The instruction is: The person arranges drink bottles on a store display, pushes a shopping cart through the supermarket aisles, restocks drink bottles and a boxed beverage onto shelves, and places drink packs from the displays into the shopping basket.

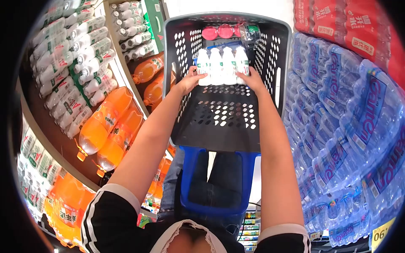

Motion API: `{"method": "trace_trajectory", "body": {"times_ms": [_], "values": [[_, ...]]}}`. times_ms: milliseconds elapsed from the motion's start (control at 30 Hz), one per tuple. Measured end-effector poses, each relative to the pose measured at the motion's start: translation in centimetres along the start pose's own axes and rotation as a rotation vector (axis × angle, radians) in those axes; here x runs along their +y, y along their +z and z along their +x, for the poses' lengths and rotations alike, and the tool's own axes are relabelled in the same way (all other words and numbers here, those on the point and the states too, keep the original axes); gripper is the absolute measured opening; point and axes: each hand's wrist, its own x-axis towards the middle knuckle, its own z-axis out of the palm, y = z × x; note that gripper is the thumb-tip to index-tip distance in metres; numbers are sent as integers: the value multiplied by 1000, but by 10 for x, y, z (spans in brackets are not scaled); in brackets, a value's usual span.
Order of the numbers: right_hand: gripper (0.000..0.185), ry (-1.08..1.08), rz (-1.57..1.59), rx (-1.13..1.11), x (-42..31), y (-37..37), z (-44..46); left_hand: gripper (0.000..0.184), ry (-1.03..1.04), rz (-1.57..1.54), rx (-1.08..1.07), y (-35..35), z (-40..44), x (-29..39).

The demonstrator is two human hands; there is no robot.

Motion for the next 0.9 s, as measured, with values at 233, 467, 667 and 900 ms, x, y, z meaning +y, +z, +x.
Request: {"method": "trace_trajectory", "body": {"times_ms": [233,467,667,900], "values": [[22,216,252,-23,2,4,-98,65,501,509,-117,23,-69,46],[58,31,490,-203,-68,91,-174,52,859,998,67,19,-260,137],[57,-196,245,-367,-196,182,-194,70,1098,935,414,-42,-402,166],[62,-906,-318,-332,-392,265,-265,62,1117,337,717,-94,-535,154]]}}
